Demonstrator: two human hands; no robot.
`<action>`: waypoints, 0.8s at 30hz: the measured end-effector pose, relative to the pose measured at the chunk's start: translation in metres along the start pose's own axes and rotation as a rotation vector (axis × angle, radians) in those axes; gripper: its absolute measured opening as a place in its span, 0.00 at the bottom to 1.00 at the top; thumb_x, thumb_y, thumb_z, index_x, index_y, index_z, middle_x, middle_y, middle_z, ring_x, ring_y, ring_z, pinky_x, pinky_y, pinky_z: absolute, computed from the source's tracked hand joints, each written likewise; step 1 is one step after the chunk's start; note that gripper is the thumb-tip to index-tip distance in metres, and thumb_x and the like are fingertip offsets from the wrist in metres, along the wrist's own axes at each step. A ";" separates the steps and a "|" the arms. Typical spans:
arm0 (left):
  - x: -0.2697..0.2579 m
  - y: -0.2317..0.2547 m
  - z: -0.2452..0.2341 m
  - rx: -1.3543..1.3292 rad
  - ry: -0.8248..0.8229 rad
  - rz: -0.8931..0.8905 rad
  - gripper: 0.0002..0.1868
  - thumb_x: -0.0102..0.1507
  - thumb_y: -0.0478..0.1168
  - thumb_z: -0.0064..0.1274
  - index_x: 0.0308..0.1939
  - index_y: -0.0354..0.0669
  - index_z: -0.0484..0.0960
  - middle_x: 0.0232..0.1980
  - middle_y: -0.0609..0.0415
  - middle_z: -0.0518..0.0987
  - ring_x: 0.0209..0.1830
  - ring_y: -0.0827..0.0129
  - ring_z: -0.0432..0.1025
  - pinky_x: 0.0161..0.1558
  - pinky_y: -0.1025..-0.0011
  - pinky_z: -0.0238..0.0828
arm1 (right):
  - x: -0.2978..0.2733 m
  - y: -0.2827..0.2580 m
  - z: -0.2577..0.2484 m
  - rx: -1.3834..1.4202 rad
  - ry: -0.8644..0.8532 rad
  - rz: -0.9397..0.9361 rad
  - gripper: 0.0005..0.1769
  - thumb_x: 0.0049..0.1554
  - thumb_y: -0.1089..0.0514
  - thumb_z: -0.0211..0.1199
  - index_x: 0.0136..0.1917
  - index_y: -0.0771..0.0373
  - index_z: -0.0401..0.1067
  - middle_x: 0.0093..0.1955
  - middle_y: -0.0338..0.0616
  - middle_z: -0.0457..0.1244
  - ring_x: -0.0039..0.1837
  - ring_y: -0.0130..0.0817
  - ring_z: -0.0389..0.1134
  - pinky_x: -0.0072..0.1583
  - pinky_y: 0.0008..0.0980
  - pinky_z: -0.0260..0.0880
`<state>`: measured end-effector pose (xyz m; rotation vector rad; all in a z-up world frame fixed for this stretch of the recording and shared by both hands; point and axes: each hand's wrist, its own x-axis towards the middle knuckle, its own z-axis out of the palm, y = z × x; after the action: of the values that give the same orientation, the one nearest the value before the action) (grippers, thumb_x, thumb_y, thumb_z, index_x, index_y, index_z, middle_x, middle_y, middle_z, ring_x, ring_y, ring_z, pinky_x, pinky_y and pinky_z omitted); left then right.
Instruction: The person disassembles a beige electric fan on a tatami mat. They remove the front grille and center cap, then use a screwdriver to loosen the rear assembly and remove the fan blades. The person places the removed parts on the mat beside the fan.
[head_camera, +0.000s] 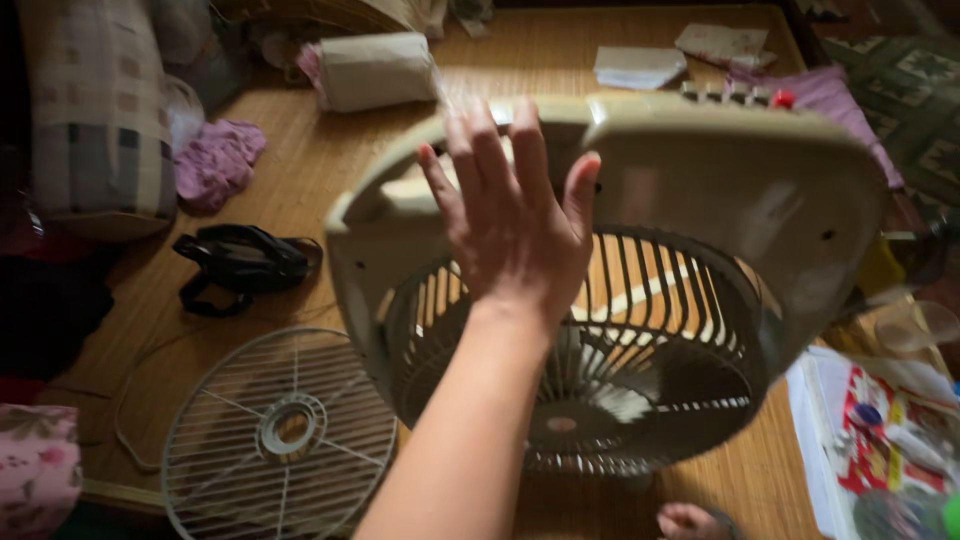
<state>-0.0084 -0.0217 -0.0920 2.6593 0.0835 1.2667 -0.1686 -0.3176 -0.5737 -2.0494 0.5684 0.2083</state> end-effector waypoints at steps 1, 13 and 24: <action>-0.003 0.000 0.000 0.009 0.020 0.010 0.35 0.74 0.65 0.31 0.72 0.43 0.64 0.75 0.38 0.63 0.81 0.45 0.53 0.81 0.38 0.40 | -0.008 0.011 0.000 0.004 -0.010 0.025 0.18 0.50 0.54 0.73 0.54 0.59 0.80 0.46 0.46 0.74 0.47 0.38 0.76 0.52 0.37 0.76; -0.020 -0.005 -0.021 -0.035 -0.009 0.079 0.35 0.77 0.62 0.33 0.73 0.36 0.59 0.73 0.33 0.62 0.76 0.40 0.56 0.77 0.37 0.36 | -0.039 0.071 0.001 0.290 -0.165 -0.013 0.19 0.51 0.61 0.71 0.57 0.65 0.78 0.42 0.45 0.70 0.43 0.30 0.69 0.46 0.31 0.73; -0.024 -0.002 -0.027 0.005 0.048 0.058 0.36 0.75 0.63 0.35 0.72 0.34 0.60 0.74 0.31 0.61 0.77 0.37 0.54 0.79 0.39 0.37 | -0.025 0.075 0.021 0.273 -0.317 0.504 0.37 0.54 0.55 0.69 0.73 0.67 0.61 0.56 0.46 0.67 0.56 0.36 0.70 0.58 0.45 0.73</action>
<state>-0.0447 -0.0192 -0.0941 2.6544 0.0161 1.3497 -0.2247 -0.3238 -0.6330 -1.5408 0.8526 0.7000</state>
